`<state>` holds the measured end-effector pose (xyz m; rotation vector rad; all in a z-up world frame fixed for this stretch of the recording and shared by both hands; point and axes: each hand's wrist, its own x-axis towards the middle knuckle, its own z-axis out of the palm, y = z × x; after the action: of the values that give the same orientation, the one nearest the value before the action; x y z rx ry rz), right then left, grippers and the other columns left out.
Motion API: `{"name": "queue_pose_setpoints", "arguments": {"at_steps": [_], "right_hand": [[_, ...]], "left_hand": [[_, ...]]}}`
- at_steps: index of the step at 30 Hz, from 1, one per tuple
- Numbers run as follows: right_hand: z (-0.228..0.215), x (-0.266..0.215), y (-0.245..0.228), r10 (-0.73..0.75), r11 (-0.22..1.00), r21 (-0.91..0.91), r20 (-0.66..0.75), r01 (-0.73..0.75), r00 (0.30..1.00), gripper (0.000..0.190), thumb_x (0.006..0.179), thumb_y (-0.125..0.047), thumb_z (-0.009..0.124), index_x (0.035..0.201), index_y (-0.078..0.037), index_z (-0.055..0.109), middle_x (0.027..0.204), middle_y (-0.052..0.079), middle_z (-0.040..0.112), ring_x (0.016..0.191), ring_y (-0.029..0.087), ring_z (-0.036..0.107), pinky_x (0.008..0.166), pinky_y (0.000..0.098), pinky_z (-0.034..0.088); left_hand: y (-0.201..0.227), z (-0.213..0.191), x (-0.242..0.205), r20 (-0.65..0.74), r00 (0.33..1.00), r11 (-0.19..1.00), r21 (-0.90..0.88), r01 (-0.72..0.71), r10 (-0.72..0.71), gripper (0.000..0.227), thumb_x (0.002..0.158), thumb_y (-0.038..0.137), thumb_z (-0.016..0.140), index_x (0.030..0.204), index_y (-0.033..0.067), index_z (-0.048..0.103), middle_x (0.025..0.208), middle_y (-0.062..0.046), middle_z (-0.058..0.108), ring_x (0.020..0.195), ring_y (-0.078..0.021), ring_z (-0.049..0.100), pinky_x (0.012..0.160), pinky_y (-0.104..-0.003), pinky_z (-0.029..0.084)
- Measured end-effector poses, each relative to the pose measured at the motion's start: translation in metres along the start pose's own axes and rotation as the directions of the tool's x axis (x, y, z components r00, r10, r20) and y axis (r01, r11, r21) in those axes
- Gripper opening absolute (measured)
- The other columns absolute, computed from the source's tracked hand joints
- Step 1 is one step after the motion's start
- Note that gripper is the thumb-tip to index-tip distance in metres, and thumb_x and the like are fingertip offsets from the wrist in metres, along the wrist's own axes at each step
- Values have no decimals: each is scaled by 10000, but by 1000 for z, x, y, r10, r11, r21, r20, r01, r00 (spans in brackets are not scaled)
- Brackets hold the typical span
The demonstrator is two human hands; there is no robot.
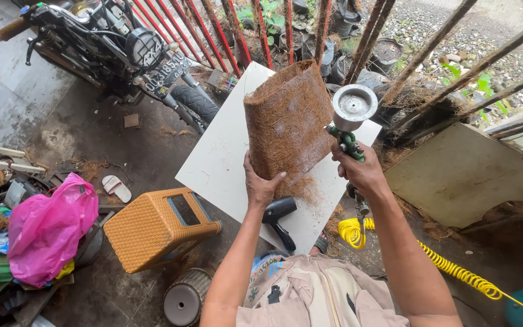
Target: Applying adhesive to a coconut fiber mat using a spray gun and then drying it with a hair dryer.
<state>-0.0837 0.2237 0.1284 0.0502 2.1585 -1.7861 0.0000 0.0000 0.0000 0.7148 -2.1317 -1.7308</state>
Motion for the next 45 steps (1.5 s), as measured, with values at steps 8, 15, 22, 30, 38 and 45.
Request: {"name": "queue_pose_setpoints", "arguments": {"at_steps": [8, 15, 22, 30, 38, 45], "right_hand": [[-11, 6, 2, 66, 998, 26, -46, -65, 997, 419, 924, -429, 765, 717, -82, 650, 453, 71, 539, 430, 127, 494, 457, 240, 432], [-30, 19, 14, 43, 992, 123, -69, -35, 997, 350, 967, -371, 729, 819, -69, 633, 687, 112, 643, 474, 116, 567, 439, 233, 488], [-36, 24, 8, 16, 989, 147, -74, -5, 997, 336, 954, -330, 743, 814, -44, 636, 724, 102, 637, 471, 105, 574, 408, 217, 480], [-43, 38, 20, 40, 992, 118, -69, -32, 997, 378, 938, -346, 768, 762, -43, 627, 638, 75, 584, 440, 105, 555, 388, 226, 463], [-49, 43, 17, 77, 993, 90, -4, -76, 997, 407, 938, -420, 765, 831, -47, 644, 664, 85, 601, 465, 119, 581, 397, 240, 484], [-37, 33, 13, 94, 991, 87, 105, -103, 990, 343, 955, -354, 725, 842, -46, 626, 649, 77, 585, 483, 140, 586, 452, 254, 503]], "left_hand": [[-7, -9, -6, 26, 1000, 1000, -12, 12, -12, 1246, 554, 365, 950, 1562, 154, 247, 1422, -244, 487, 1339, -418, 469, 1141, -537, 354], [-14, -16, -8, 36, 999, 999, -33, -4, 5, 1226, 552, 331, 951, 1554, 166, 265, 1406, -232, 501, 1322, -401, 489, 1122, -539, 367], [-22, -20, -9, 69, 997, 998, -58, -12, 16, 1217, 551, 325, 962, 1548, 177, 280, 1397, -211, 513, 1308, -367, 504, 1112, -526, 373], [-30, -21, -11, 94, 995, 998, -60, -25, 30, 1214, 557, 313, 960, 1547, 162, 273, 1397, -215, 511, 1304, -364, 508, 1116, -523, 381], [-28, -18, -11, 102, 994, 998, -57, -33, 39, 1232, 521, 318, 970, 1537, 168, 290, 1400, -205, 519, 1297, -356, 518, 1116, -509, 395], [-33, -14, -8, 107, 994, 999, -35, -29, 32, 1224, 520, 309, 967, 1533, 160, 297, 1402, -210, 520, 1301, -366, 516, 1118, -514, 396]]}}
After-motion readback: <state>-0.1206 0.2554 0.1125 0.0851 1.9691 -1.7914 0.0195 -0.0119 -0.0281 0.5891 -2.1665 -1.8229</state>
